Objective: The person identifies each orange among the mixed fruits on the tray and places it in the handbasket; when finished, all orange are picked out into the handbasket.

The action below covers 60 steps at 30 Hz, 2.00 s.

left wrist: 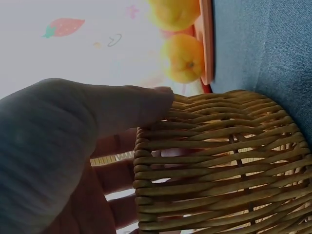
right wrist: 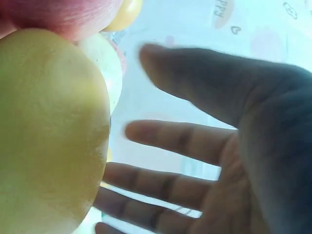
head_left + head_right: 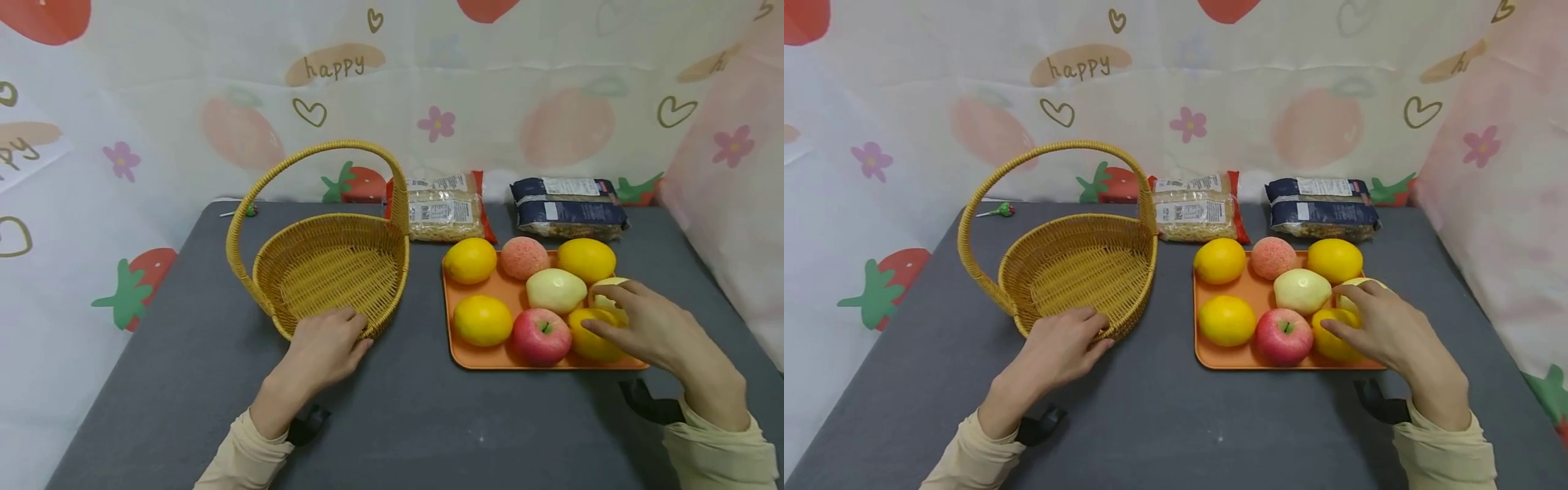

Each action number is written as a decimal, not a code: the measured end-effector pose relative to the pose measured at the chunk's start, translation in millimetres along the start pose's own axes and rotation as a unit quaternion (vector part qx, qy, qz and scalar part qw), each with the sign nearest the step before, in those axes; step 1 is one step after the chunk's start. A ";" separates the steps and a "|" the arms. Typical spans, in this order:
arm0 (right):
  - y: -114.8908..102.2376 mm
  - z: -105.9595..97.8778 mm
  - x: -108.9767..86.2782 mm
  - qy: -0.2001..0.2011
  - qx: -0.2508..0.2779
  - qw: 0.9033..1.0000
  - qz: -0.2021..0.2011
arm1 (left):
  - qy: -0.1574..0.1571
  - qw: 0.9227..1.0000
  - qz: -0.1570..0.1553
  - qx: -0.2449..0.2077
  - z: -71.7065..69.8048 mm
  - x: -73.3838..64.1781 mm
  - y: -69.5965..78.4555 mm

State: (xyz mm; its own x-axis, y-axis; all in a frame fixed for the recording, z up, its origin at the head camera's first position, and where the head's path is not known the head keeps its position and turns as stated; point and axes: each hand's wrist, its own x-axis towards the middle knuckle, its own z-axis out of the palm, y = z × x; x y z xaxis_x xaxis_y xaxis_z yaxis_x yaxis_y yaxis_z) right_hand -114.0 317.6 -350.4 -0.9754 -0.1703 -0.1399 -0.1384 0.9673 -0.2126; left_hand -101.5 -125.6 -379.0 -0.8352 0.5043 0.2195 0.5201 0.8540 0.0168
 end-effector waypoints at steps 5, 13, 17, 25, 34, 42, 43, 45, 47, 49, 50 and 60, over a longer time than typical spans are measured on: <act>3.0 4.6 -0.6 -0.027 -0.010 0.999 -0.029 | -0.002 1.000 0.009 0.003 -0.2 1.5 0.6; 7.0 13.1 -0.9 0.002 -0.027 0.995 -0.097 | 0.005 1.000 0.014 0.002 -1.2 0.7 0.5; 7.6 14.6 0.4 0.008 -0.034 0.993 -0.111 | 0.008 1.000 0.015 0.003 -0.6 0.4 0.4; 6.3 16.7 2.0 0.019 -0.039 0.992 -0.115 | 0.011 1.000 0.016 0.002 -1.1 -0.1 0.4; 6.5 12.5 -1.4 0.032 -0.040 0.992 -0.116 | 0.007 1.000 0.015 0.003 -0.3 -0.7 0.1; 5.5 -0.5 -8.4 0.056 -0.045 0.995 -0.067 | 0.005 1.000 0.015 -0.002 -0.8 -0.6 -0.2; 4.3 -1.6 -9.2 0.070 -0.045 0.994 -0.065 | 0.006 1.000 0.015 -0.002 -0.8 -0.6 -0.1; 1.3 -3.7 -10.4 0.096 -0.039 0.993 -0.059 | 0.008 1.000 0.017 0.000 -0.6 -0.6 0.1; -2.0 -5.5 -10.9 0.124 -0.030 0.990 -0.055 | 0.010 1.000 0.017 0.003 -0.4 -0.6 0.2; -5.1 -7.3 -10.5 0.143 -0.019 0.988 -0.052 | 0.012 1.000 0.018 0.005 -0.3 -0.7 0.4; -6.5 -8.1 -10.3 0.150 -0.013 0.987 -0.050 | 0.013 1.000 0.018 0.006 0.0 -0.7 0.4; -26.4 -20.0 -1.3 0.206 0.020 0.975 -0.080 | 0.014 1.000 0.015 0.011 0.9 1.0 2.2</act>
State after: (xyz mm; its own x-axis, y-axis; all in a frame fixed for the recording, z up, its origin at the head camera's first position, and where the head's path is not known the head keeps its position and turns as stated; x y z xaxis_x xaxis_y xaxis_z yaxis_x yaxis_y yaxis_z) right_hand -112.5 296.1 -325.3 -0.9294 -0.2204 0.2960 -0.2954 0.9250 -0.2390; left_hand -101.4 -123.1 -379.6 -0.8138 0.5263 0.2463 0.5406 0.8412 -0.0111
